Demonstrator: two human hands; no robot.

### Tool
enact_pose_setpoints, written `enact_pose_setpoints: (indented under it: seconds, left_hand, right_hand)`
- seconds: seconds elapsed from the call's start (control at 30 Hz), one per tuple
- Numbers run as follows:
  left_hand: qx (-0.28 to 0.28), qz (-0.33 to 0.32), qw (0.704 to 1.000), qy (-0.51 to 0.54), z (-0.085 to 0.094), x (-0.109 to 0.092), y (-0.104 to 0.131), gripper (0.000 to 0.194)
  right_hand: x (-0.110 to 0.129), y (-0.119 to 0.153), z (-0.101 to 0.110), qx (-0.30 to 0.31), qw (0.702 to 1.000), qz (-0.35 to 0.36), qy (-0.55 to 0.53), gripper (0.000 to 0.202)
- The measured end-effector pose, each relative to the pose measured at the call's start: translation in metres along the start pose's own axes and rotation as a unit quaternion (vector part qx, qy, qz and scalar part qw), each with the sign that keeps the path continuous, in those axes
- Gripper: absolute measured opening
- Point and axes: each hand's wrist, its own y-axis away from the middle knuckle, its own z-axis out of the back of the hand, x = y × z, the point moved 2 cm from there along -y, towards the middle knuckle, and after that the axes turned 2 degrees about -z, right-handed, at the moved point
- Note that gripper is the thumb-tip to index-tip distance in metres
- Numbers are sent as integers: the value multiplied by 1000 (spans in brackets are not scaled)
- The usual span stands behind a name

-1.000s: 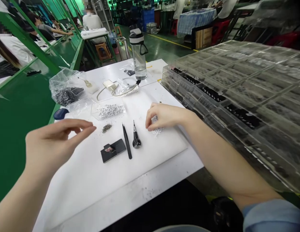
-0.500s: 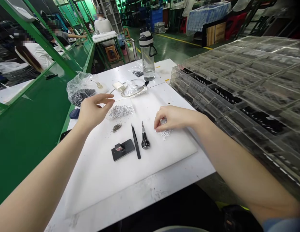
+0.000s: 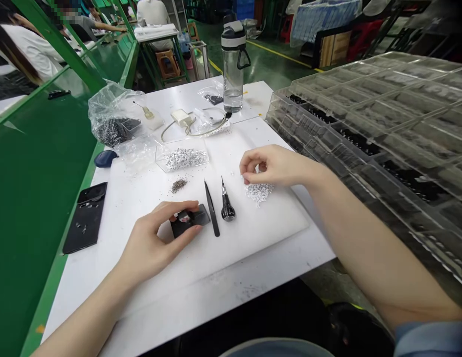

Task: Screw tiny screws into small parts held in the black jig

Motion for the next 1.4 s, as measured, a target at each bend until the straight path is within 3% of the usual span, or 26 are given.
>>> enact_pose_setpoints:
  seconds: [0.17, 0.37, 0.53, 0.67, 0.8, 1.03, 1.23, 1.4]
  left_hand:
    - [-23, 14, 999, 19, -3, 11, -1, 35]
    - [-28, 5, 999, 45, -5, 8, 2, 30]
    - [-16, 6, 997, 70, -5, 2, 1, 28]
    - [-13, 6, 996, 87, -6, 1, 0, 20]
    - [-22, -11, 996, 88, -8, 0, 2, 17]
    - [-24, -24, 996, 86, -12, -2, 5, 20]
    - [-12, -26, 997, 75, -10, -5, 5, 21]
    - [0, -59, 995, 86, -8, -7, 5, 20]
  right_hand:
    - [4, 0, -5, -22, 999, 12, -42, 12]
    - [23, 1, -27, -72, 993, 56, -77, 13]
    - [53, 5, -59, -76, 971, 196, -117, 21]
    - [68, 6, -86, -92, 951, 293, -33, 24]
    - [66, 4, -101, -115, 935, 333, 38, 21]
    - [68, 7, -105, -123, 943, 303, 59, 26]
    - [69, 11, -110, -115, 980, 125, -103, 23]
    - [68, 9, -106, -101, 980, 140, -95, 18]
